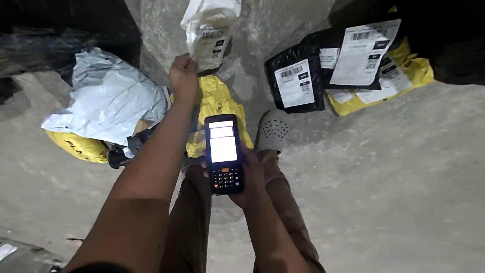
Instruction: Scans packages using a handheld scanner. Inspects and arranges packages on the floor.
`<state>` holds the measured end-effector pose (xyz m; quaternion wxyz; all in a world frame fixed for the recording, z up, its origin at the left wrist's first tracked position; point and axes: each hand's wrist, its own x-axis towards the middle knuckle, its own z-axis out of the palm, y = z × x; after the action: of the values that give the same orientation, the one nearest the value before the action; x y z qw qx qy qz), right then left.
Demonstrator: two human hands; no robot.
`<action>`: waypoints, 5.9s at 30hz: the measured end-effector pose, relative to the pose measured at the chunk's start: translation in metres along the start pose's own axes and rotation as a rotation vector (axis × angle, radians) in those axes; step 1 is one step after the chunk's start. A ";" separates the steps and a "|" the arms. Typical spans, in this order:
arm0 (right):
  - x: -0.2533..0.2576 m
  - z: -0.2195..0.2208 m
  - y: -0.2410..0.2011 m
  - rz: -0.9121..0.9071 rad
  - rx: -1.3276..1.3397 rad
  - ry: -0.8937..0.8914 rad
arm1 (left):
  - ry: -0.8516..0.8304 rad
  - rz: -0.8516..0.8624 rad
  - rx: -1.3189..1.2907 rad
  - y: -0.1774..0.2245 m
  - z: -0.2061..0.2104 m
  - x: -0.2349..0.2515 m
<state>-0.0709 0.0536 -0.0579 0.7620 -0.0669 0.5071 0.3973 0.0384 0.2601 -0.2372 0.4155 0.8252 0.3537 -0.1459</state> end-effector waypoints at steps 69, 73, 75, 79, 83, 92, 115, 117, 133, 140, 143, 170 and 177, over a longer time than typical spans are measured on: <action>0.002 -0.008 0.026 -0.069 0.048 0.091 | -0.490 0.356 0.538 -0.041 0.011 -0.045; 0.002 -0.009 0.021 -0.051 0.137 0.001 | -0.388 0.214 0.509 -0.059 0.025 -0.055; 0.001 -0.009 0.017 -0.061 0.153 -0.036 | -0.380 0.148 0.528 -0.053 0.029 -0.055; -0.002 0.001 0.005 -0.073 0.114 -0.112 | -0.445 0.061 0.593 -0.039 0.035 -0.042; -0.005 0.016 -0.003 -0.014 0.068 -0.101 | -0.465 0.002 0.563 -0.040 0.039 -0.031; -0.003 0.013 -0.010 -0.008 0.050 -0.099 | -0.150 -0.372 -0.011 -0.037 0.014 -0.004; -0.009 -0.010 -0.005 -0.125 -0.069 0.032 | -0.807 -0.014 0.712 0.020 -0.062 -0.067; -0.009 -0.013 -0.004 -0.114 -0.069 -0.003 | -0.839 -0.275 0.849 -0.040 -0.072 -0.085; -0.012 -0.028 -0.041 -0.604 0.089 0.098 | -0.449 0.408 0.326 0.044 -0.158 -0.166; 0.000 -0.017 -0.012 -0.454 -0.058 0.264 | -0.317 0.446 0.266 0.031 -0.071 -0.097; 0.003 -0.019 -0.007 -0.372 -0.065 0.269 | -0.415 0.398 0.342 0.023 -0.039 -0.060; 0.010 -0.007 -0.007 -0.209 0.011 0.216 | -0.751 -0.077 -0.056 0.064 -0.018 -0.042; 0.008 -0.004 -0.007 -0.133 -0.017 0.049 | -0.097 0.073 -0.288 0.072 -0.015 -0.020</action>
<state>-0.0677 0.0509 -0.0682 0.7735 -0.1169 0.5165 0.3483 0.0738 0.2330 -0.1756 0.5512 0.7613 0.3204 -0.1185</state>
